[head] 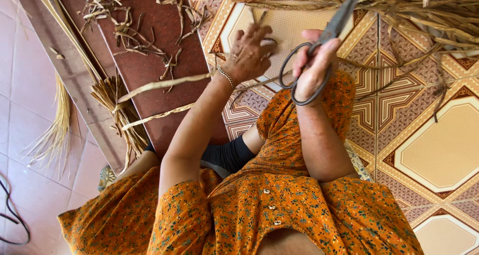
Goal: The person sits on the floor and uses shears to trim and separate dried plant fibers. They repeatedly cut the fibers into smaller pieces and organize them into bundles.
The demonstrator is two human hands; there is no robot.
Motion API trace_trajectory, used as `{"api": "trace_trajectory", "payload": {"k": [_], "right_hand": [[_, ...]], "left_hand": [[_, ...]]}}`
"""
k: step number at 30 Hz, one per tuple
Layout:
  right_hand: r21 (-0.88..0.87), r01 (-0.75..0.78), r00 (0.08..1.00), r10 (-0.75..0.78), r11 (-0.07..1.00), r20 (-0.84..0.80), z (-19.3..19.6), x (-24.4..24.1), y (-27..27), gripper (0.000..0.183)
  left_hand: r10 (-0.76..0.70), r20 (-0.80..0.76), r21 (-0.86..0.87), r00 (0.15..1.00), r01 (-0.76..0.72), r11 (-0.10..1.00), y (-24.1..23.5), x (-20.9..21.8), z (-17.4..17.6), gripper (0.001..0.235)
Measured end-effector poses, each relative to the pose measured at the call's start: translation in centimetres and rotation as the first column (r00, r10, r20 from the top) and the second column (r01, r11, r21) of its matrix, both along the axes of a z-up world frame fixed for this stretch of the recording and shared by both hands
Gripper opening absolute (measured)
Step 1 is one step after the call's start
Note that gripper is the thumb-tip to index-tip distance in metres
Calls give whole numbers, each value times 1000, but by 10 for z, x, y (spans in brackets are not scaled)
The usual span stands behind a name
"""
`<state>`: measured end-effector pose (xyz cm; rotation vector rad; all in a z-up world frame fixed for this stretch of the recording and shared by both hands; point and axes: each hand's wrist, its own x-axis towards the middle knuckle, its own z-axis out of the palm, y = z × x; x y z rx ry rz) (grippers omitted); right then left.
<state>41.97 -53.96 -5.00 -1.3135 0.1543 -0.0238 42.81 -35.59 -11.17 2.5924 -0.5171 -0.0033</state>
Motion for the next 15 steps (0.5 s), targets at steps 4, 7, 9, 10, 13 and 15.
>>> {"api": "trace_trajectory", "payload": {"k": [4,7,9,10,13,15], "right_hand": [[-38,-166,986,167,985,9,-5,-3,11,63],[-84,-246,966,252,965,64,-9,-8,19,53],[-155,-255,947,279,954,159,-11,-8,24,45],[-193,-261,946,291,946,142,-10,-7,25,44],[-246,-284,942,318,927,110,-7,-9,26,41],[-209,-290,942,317,934,110,-6,-13,24,42]], "left_hand": [[-74,125,332,989,29,943,-3,8,-10,59],[-50,205,358,977,-27,933,11,17,-38,55],[-44,155,362,987,-16,932,32,13,-54,42],[-44,111,406,993,-5,914,43,11,-60,36],[-30,27,344,999,19,939,86,5,-63,37],[150,11,355,989,-144,924,126,6,-48,49]]}}
